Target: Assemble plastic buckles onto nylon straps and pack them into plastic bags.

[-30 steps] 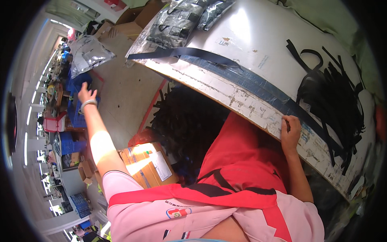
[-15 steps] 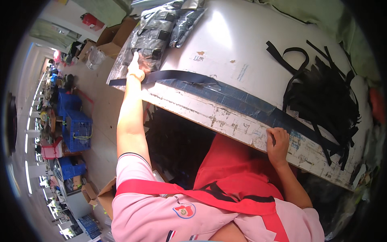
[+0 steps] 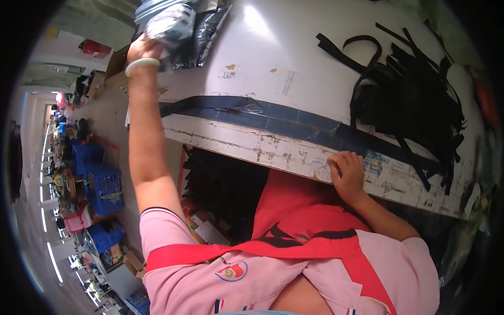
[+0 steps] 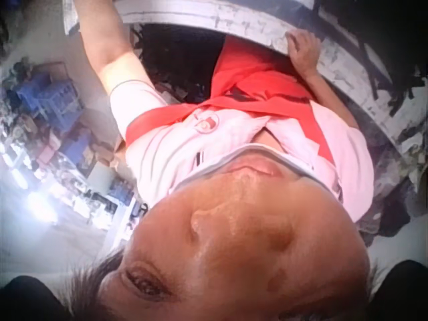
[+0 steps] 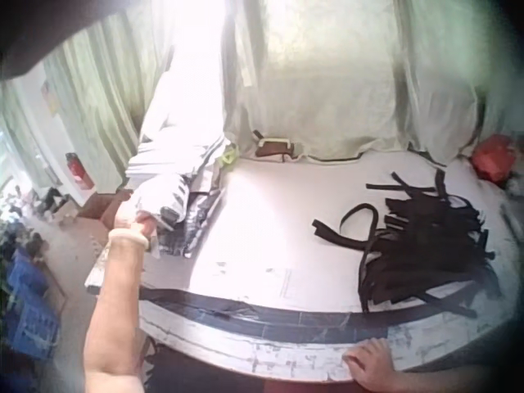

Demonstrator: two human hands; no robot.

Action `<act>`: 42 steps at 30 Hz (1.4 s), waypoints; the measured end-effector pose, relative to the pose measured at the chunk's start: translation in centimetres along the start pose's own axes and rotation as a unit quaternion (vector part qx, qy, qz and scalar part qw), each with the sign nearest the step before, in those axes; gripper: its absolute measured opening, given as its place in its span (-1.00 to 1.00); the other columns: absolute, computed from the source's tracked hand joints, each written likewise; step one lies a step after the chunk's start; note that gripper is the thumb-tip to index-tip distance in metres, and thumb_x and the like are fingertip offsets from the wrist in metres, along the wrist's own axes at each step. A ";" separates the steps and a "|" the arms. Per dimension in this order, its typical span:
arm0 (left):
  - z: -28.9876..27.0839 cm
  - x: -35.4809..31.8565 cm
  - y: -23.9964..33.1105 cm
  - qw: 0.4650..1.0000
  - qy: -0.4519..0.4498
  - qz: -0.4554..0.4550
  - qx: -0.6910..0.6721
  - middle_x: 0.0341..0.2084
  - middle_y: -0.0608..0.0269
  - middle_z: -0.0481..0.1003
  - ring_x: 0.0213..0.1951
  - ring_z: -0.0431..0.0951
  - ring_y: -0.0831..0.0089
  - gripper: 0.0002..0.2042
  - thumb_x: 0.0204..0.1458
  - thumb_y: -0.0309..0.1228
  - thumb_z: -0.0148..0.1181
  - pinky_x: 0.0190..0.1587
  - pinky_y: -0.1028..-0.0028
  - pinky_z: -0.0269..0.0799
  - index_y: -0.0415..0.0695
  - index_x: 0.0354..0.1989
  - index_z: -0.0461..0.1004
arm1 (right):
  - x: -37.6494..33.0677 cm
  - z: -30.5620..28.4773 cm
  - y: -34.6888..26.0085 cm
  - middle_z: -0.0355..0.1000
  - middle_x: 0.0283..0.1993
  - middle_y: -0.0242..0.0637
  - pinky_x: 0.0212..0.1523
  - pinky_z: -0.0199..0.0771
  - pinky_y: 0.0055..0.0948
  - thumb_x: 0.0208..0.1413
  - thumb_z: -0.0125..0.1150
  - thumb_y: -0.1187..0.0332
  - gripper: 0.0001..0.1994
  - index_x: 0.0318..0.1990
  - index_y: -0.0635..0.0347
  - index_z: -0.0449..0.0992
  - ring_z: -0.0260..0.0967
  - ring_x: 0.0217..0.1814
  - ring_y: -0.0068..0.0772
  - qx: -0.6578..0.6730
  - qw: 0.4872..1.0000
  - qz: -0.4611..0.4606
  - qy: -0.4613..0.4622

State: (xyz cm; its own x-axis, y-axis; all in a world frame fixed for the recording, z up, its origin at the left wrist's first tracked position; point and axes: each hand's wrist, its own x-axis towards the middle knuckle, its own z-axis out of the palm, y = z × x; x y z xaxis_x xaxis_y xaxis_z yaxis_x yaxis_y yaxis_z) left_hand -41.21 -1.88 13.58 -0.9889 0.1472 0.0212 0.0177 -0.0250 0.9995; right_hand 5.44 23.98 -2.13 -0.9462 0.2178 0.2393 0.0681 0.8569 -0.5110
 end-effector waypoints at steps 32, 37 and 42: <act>4.8 -28.0 -14.2 0.969 -0.075 0.070 0.223 -0.02 0.06 0.40 -0.01 0.40 0.33 -0.50 0.24 -0.23 -0.01 0.11 0.42 0.27 -0.36 0.22 0.17 | -6.9 -6.4 5.0 0.39 -0.23 -0.25 -0.19 0.45 -0.35 0.12 0.09 0.43 -0.85 -0.16 0.15 0.45 0.41 -0.21 -0.18 0.225 0.967 0.009 0.122; 9.6 -27.5 -17.8 0.983 -0.088 -0.055 0.154 0.31 -0.06 0.05 0.28 0.15 0.16 -0.24 0.17 -0.01 -0.01 0.31 0.22 0.00 -0.25 0.37 -0.11 | -12.1 -16.8 15.8 0.42 -0.22 -0.28 -0.25 0.47 -0.41 0.19 0.09 0.38 -0.83 -0.08 0.07 0.48 0.45 -0.26 -0.34 0.042 0.913 0.216 0.344; 16.1 -28.5 -16.0 0.983 -0.053 -0.087 0.151 0.36 -0.01 -0.08 0.31 0.09 0.17 -0.23 0.18 0.01 -0.07 0.34 0.20 -0.07 -0.26 0.38 -0.17 | -20.4 -27.0 30.6 0.50 -0.24 -0.19 -0.29 0.46 -0.31 0.13 0.12 0.34 -0.81 -0.11 0.07 0.50 0.48 -0.30 -0.21 -0.056 0.788 0.370 0.489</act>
State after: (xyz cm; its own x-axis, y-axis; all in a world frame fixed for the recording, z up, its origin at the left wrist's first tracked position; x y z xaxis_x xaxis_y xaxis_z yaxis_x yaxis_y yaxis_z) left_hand -10.95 10.22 -2.68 -0.9599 0.2263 -0.1655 -0.0924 0.3019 0.9488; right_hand 35.34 58.37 -0.33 0.0594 0.8857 0.4605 0.5664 0.3500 -0.7461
